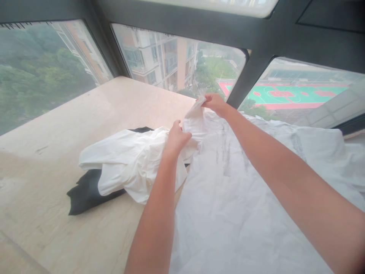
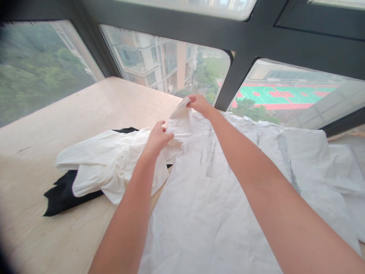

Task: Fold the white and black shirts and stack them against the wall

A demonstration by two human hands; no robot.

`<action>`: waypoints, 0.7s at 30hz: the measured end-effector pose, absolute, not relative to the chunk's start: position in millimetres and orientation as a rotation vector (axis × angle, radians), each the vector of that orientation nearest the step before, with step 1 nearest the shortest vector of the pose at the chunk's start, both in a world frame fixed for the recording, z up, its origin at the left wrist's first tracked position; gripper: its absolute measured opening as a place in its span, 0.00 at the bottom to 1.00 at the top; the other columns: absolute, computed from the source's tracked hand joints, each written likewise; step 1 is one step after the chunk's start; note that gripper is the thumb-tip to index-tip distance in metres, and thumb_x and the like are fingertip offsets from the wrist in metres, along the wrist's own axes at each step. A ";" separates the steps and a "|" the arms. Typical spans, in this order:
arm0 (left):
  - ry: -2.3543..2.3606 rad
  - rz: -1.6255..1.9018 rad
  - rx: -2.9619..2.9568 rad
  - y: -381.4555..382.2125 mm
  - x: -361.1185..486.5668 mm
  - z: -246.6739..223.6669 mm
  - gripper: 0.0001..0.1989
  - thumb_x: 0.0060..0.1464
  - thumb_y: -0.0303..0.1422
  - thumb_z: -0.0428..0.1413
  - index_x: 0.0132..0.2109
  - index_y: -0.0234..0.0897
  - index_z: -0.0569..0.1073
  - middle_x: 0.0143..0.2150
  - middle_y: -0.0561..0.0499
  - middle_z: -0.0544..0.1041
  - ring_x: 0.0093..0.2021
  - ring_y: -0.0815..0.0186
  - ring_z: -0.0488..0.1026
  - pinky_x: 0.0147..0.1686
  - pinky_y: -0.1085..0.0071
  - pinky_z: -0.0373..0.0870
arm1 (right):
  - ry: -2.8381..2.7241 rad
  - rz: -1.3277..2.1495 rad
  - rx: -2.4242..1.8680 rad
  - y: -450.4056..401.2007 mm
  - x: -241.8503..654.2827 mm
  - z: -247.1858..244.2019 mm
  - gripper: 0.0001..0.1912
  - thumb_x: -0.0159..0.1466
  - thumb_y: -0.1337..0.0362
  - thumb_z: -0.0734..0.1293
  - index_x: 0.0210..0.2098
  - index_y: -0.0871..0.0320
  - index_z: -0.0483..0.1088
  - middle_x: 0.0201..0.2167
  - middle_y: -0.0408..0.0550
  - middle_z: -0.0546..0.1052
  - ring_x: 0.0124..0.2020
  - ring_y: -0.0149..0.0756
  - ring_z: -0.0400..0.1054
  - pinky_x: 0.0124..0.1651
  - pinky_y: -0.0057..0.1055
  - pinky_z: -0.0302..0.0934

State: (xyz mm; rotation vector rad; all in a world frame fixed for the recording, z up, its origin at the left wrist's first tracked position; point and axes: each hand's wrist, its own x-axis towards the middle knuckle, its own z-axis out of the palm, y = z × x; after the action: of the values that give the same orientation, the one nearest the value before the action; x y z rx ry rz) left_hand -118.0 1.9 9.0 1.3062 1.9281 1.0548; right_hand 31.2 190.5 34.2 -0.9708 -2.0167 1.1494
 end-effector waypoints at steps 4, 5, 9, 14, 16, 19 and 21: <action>1.937 0.898 1.698 -15.4 -79.5 38.0 0.22 0.52 0.23 0.54 0.54 0.39 0.69 0.43 0.49 0.78 0.44 0.61 0.75 0.44 0.68 0.68 | -1.873 1.196 -0.963 176.7 105.2 29.7 0.16 0.54 0.58 0.75 0.38 0.61 0.75 0.50 0.54 0.77 0.53 0.41 0.69 0.57 0.41 0.63; 1.962 0.837 1.813 -21.0 -67.1 40.0 0.21 0.53 0.21 0.52 0.53 0.39 0.70 0.43 0.48 0.78 0.45 0.60 0.74 0.44 0.67 0.68 | -1.863 1.209 -1.005 172.7 123.2 24.9 0.15 0.54 0.59 0.75 0.36 0.61 0.75 0.51 0.55 0.76 0.53 0.41 0.69 0.57 0.41 0.63; 1.953 0.476 2.276 -41.1 -25.1 22.3 0.13 0.54 0.19 0.50 0.43 0.36 0.73 0.41 0.42 0.75 0.45 0.54 0.72 0.42 0.60 0.66 | -1.870 1.270 -1.241 161.0 173.1 3.7 0.10 0.53 0.63 0.75 0.32 0.61 0.75 0.44 0.58 0.79 0.48 0.46 0.72 0.56 0.46 0.65; 1.910 0.383 2.399 -48.1 -15.4 -7.8 0.09 0.54 0.19 0.51 0.39 0.35 0.72 0.40 0.42 0.73 0.44 0.54 0.70 0.42 0.58 0.63 | -1.787 1.073 -1.421 166.2 165.0 -7.0 0.08 0.59 0.64 0.69 0.37 0.61 0.75 0.42 0.55 0.79 0.41 0.40 0.73 0.52 0.45 0.66; 1.918 0.372 2.408 -46.5 -18.8 -10.9 0.09 0.54 0.19 0.51 0.39 0.35 0.71 0.39 0.43 0.72 0.44 0.54 0.69 0.42 0.58 0.63 | -1.886 0.972 -1.394 171.4 145.5 -8.7 0.11 0.59 0.63 0.68 0.40 0.61 0.75 0.43 0.53 0.78 0.42 0.39 0.72 0.53 0.43 0.65; 1.945 0.357 2.410 -44.8 -22.7 -10.1 0.10 0.54 0.19 0.50 0.39 0.36 0.71 0.40 0.43 0.71 0.44 0.55 0.69 0.42 0.59 0.63 | -2.107 0.748 -1.402 177.7 113.3 -10.5 0.16 0.60 0.60 0.67 0.46 0.61 0.74 0.42 0.52 0.78 0.42 0.38 0.70 0.50 0.38 0.63; 1.976 0.372 2.416 -44.6 -24.5 -9.0 0.12 0.52 0.19 0.50 0.41 0.37 0.70 0.45 0.42 0.71 0.46 0.54 0.68 0.42 0.59 0.63 | -2.233 0.601 -1.487 180.7 95.9 -9.8 0.16 0.61 0.57 0.67 0.43 0.62 0.74 0.38 0.52 0.77 0.38 0.38 0.69 0.47 0.35 0.62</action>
State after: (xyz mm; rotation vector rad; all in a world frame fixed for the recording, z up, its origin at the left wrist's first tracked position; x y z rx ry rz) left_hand -24.5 -44.6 -9.0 2.4158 1.9763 0.3725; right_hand 95.9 180.7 -9.8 -1.4874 -2.2334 0.6007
